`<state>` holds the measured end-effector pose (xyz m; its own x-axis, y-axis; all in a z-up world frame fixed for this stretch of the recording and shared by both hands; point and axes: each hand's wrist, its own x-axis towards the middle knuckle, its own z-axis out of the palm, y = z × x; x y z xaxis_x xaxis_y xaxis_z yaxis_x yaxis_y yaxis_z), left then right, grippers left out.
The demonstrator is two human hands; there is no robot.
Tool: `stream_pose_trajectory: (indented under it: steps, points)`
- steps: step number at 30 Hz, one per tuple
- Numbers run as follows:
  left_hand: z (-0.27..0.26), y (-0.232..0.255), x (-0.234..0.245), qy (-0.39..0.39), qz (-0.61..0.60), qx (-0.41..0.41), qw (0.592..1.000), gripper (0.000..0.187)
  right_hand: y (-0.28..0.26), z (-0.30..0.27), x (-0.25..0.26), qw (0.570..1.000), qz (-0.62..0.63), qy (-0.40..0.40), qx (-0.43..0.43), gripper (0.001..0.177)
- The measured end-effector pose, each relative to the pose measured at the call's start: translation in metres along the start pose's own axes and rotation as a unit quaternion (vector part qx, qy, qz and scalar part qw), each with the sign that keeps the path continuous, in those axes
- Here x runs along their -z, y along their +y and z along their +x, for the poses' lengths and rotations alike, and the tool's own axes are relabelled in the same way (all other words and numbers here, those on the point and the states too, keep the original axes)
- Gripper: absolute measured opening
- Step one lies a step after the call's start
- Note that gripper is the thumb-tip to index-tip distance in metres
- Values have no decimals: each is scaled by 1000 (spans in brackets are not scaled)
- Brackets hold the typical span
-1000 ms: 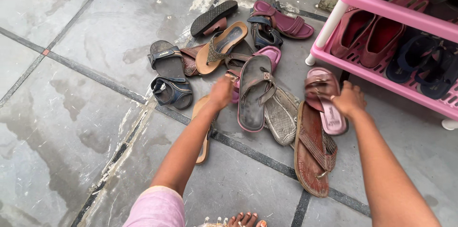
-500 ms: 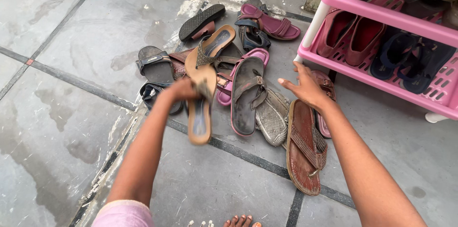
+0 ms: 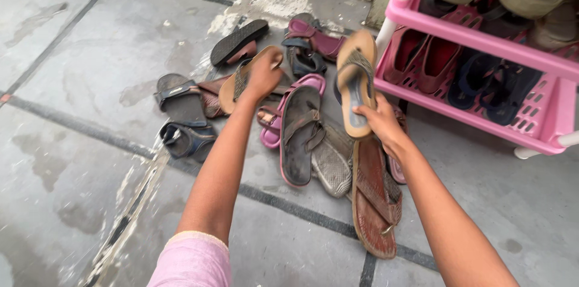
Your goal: The person organizes a pile of various sandals and flip-flops from the floor onto a pink three-tier shoe rack. They pick up pairs one by one, match them, and place them neatly on the shelves.
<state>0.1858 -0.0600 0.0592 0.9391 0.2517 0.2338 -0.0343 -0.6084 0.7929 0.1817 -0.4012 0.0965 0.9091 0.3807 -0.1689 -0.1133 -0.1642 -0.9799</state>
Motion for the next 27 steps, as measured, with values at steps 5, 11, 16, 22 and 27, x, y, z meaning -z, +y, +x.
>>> stream_pose_trajectory:
  steps: [5, 11, 16, 22, 27]
  points:
    - [-25, -93, 15, -15, 297, 116, 948, 61, -2, -22, 49, 993, 2, 39, -107, 64]
    - [-54, -95, 10, -20, 418, 29, 908, 36, 6, -33, 70, 989, -33, 31, -143, 70]
    - [-46, -48, 34, 100, 431, -70, 894, 35, 8, -26, 68, 994, 2, -9, -109, 72]
    - [-28, 25, 42, 81, 499, -317, 802, 39, -25, -25, 45, 986, 136, -80, -48, 61]
    - [-41, 97, -2, -25, 442, -399, 803, 28, -42, -28, 36, 969, 237, -73, -10, 58]
